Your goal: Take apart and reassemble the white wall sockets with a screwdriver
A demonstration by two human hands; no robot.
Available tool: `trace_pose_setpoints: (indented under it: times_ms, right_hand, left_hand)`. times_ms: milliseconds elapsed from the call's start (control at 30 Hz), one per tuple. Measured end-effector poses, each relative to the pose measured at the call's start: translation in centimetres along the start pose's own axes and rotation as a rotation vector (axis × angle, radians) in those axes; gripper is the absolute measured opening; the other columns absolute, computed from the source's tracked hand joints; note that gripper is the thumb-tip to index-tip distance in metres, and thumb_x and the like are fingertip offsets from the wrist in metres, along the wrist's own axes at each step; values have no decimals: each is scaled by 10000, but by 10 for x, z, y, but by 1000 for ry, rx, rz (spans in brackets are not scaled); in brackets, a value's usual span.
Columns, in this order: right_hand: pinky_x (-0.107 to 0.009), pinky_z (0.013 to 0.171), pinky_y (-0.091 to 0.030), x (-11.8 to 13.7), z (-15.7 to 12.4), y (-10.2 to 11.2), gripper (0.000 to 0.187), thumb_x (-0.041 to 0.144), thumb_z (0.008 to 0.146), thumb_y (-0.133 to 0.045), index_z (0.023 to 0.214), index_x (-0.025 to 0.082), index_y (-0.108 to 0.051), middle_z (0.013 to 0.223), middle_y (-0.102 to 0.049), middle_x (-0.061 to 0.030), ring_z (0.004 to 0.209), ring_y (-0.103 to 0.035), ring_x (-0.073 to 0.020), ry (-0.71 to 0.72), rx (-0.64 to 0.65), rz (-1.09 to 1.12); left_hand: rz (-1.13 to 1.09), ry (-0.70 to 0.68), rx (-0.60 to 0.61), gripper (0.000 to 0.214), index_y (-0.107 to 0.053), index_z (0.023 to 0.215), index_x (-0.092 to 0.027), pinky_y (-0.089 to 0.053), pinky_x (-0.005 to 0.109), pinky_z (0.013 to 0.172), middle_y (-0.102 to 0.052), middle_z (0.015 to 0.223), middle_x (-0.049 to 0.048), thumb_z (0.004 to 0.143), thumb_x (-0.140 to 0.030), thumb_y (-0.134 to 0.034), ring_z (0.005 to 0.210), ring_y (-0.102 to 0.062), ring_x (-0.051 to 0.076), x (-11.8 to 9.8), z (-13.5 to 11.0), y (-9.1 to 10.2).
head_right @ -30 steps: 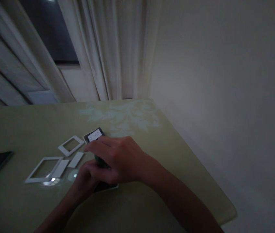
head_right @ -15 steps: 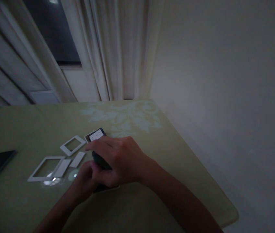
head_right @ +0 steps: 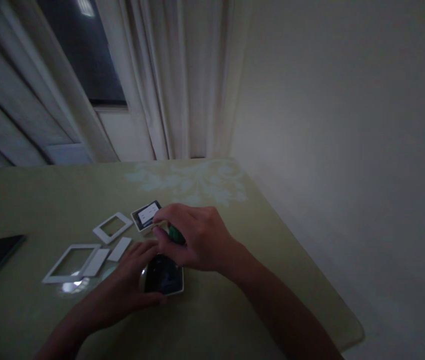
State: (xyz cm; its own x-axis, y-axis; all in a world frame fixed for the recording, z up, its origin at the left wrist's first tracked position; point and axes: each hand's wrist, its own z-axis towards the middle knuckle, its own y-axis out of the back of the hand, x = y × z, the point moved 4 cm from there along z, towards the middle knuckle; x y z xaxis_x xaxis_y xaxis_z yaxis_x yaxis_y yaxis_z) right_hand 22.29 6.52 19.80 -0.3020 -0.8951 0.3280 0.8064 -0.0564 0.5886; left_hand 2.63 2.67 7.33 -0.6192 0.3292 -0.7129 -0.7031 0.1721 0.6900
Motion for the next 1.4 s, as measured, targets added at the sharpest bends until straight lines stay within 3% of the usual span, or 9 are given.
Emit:
trace_pose_setpoints:
  times_ms: [133,333,533,733,867,967,1067,1200,1400]
  right_hand:
    - [-224,709,-547,1,1,12,99,215,1008,-679,1106,222,-668,909,-769,1,717,-705,-117,-19,-98,-39]
    - [-208,683,-561,0,1,19,123,218,994,-694,1115,236,-675,842,-737,27,682,-701,-109,-57,-130,-32]
    - [-235,663,-582,3,-2,44,115,244,969,-730,1077,263,-693,809,-735,31,664,-706,-130,-142,-270,-97]
    - [-247,592,-556,-10,-34,58,105,276,959,-752,1054,245,-719,808,-715,7,623,-673,-140,-293,-404,-108]
    - [-274,643,-574,-51,-84,44,204,395,928,-793,969,211,-718,798,-710,-26,694,-687,-173,-602,-496,50]
    - [-236,459,-459,-86,-119,26,406,566,836,-844,872,192,-688,703,-688,-16,540,-590,-144,-912,-621,294]
    - [-235,399,-407,-105,-135,11,519,658,772,-854,805,176,-665,682,-683,-20,461,-528,-117,-1009,-625,398]
    - [-260,456,-507,-116,-143,-1,591,706,686,-888,797,168,-671,687,-695,-36,488,-591,-136,-1116,-565,541]
    - [-338,673,-652,-105,-141,-22,566,620,666,-942,880,194,-637,821,-735,-53,718,-774,-231,-1141,-304,718]
  left_hand:
    - [65,-15,103,695,-683,1340,-326,-516,526,1077,-684,1338,62,705,-228,-946,1235,-617,342,-5,0,-1]
    - [89,-15,61,650,-656,1308,-290,-519,509,1046,-670,1295,74,704,-189,-873,1208,-599,345,-16,-1,-4]
    - [121,-11,78,606,-636,1288,-268,-514,502,1033,-668,1278,87,724,-222,-854,1179,-601,343,-18,-2,-9]
    - [158,-19,83,587,-640,1284,-246,-507,506,1027,-680,1256,98,741,-282,-860,1164,-619,346,-21,-2,-10]
    - [182,-30,52,654,-647,1279,-226,-500,506,1031,-676,1241,105,672,-276,-886,1166,-603,359,-21,-1,-10]
    - [159,-33,53,665,-649,1274,-223,-510,490,1007,-666,1233,96,661,-295,-895,1156,-590,350,-18,1,-11]
    - [127,-38,56,645,-655,1268,-231,-513,480,1002,-661,1231,88,673,-308,-891,1156,-587,343,-14,1,-11]
    - [73,-21,55,647,-658,1289,-262,-522,466,1023,-656,1266,83,682,-271,-882,1176,-611,331,-11,-1,-11]
    - [37,-13,89,696,-621,1361,-275,-521,493,1074,-620,1303,92,710,-248,-865,1211,-609,330,-13,-3,-12]
